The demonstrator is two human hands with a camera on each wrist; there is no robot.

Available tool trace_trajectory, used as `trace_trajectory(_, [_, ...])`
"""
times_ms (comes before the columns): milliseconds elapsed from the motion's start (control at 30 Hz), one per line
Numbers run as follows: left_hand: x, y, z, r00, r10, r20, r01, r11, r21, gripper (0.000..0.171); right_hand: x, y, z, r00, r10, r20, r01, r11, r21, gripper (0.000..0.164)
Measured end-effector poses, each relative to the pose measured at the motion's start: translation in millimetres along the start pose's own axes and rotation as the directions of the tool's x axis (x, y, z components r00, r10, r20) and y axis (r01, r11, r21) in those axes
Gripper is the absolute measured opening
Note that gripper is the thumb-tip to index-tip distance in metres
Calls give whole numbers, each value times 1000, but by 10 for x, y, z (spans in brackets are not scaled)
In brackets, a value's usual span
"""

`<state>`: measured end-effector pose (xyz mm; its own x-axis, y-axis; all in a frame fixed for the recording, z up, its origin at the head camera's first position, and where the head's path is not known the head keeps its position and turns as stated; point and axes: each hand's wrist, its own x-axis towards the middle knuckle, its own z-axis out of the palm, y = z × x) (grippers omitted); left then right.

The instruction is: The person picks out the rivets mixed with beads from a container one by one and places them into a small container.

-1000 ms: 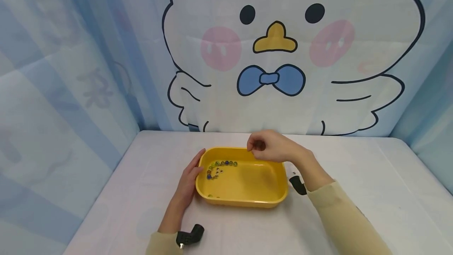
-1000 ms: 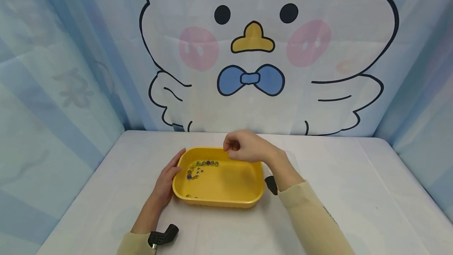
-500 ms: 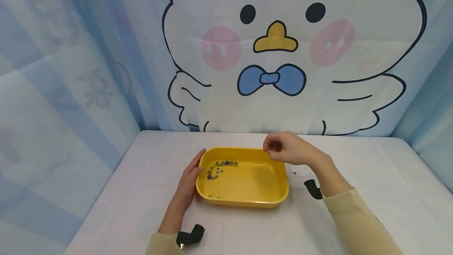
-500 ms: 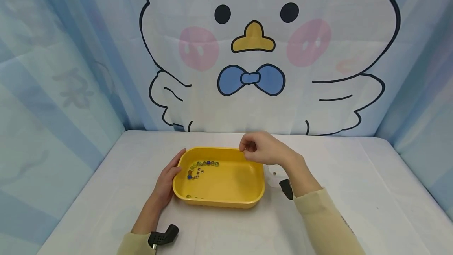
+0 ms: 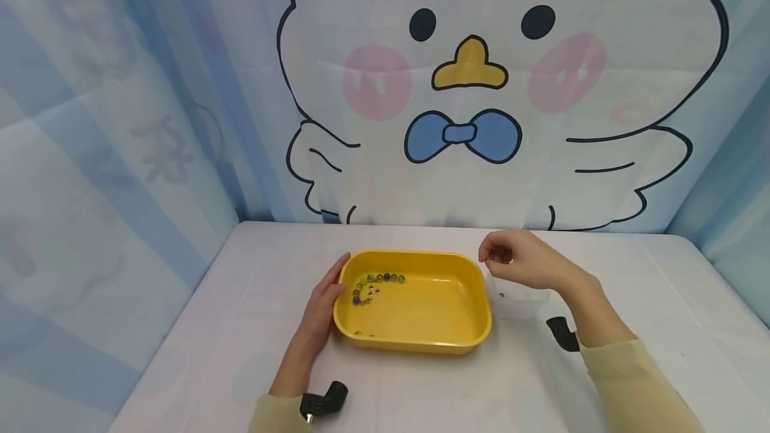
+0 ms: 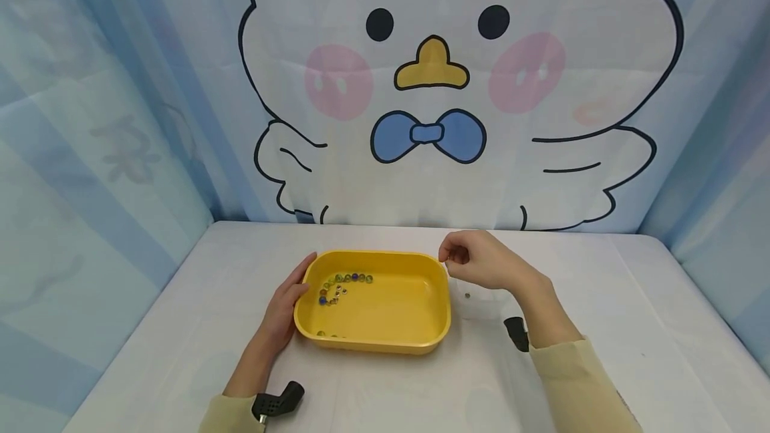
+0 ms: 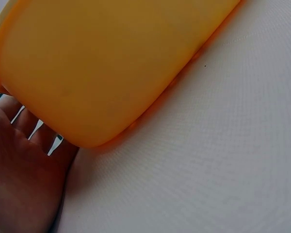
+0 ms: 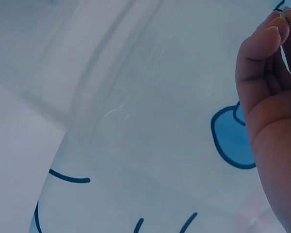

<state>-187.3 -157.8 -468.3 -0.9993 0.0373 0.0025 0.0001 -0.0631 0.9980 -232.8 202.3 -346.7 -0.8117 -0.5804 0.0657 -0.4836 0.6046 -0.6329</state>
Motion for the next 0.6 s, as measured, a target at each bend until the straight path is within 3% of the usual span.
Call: trace_trajectory(600, [-5,1,-8,1000,-1,-1,1,1000,3,57,-203,332,15,998,59,-12,-59,998,-20,11])
